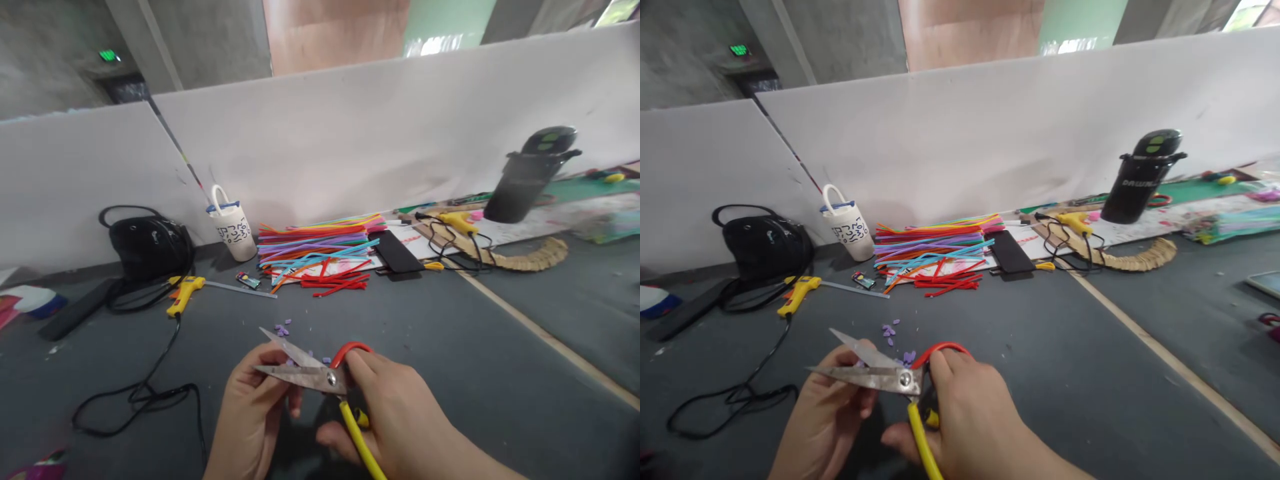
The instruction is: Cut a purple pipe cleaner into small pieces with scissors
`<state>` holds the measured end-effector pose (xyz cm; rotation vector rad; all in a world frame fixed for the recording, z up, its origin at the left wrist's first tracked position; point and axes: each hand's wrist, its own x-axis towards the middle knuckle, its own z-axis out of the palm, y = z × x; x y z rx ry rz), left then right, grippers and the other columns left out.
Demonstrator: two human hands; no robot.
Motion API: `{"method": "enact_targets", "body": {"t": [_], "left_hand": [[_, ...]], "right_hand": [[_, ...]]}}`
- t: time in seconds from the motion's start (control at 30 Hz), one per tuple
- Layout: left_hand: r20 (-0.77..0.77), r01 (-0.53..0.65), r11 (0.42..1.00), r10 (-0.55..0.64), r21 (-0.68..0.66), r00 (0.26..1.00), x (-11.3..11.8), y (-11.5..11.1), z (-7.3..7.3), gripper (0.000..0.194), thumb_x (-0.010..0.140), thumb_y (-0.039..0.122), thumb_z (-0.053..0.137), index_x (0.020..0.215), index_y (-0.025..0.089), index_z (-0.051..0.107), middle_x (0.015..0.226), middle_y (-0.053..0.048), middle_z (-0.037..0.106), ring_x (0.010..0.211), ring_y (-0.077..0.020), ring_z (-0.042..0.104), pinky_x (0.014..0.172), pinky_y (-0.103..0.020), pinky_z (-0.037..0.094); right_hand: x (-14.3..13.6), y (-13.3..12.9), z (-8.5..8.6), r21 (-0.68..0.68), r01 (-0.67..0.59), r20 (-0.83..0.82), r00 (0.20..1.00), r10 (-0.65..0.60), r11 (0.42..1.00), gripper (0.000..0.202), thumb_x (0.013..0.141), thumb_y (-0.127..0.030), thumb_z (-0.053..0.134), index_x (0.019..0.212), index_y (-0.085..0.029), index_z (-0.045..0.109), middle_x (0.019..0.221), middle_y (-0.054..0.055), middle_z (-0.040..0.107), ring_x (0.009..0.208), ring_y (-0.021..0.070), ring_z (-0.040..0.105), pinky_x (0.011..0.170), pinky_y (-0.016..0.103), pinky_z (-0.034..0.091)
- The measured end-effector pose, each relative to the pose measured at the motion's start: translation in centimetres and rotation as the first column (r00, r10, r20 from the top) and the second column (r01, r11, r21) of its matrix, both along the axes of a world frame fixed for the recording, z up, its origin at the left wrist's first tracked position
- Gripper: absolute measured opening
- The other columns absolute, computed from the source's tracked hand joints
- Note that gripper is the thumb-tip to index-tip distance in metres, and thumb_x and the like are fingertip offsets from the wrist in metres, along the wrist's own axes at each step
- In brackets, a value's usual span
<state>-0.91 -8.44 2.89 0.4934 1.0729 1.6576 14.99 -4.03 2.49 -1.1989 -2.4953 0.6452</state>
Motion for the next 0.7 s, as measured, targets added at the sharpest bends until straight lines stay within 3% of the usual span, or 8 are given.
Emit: {"method": "enact_targets", "body": {"t": [0.27, 0.7], "left_hand": [[0.038, -0.025, 0.999, 0.026, -0.029, 0.999, 0.4, -0.3, 0.2, 0.021, 0.05, 0.023, 0.083, 0.063, 0.017, 0.067, 0.054, 0.003, 0.063, 0.041, -0.0066, 0.053, 0.037, -0.014, 0.041], [0.091, 0.029, 1.0, -0.03, 0.01, 0.995, 0.8, -0.3, -0.1, 0.019, 0.055, 0.021, 0.081, 0.07, 0.018, 0.069, 0.052, 0.003, 0.064, 0.042, -0.0057, 0.052, 0.038, -0.013, 0.04]], "right_hand": [[-0.1, -0.2, -0.2, 0.018, 0.01, 0.009, 1.0, -0.01, 1.0, 0.05, 0.066, -0.066, 0.058, 0.08, -0.019, 0.051, 0.073, 0.005, 0.06, 0.062, 0.0218, 0.058, 0.053, 0.027, 0.034], [-0.1, -0.2, -0.6, 0.057, -0.013, -0.024, 1.0, 0.014, 0.998, 0.047, 0.07, -0.064, 0.057, 0.08, -0.018, 0.05, 0.072, 0.005, 0.06, 0.061, 0.0196, 0.057, 0.052, 0.026, 0.035]]}}
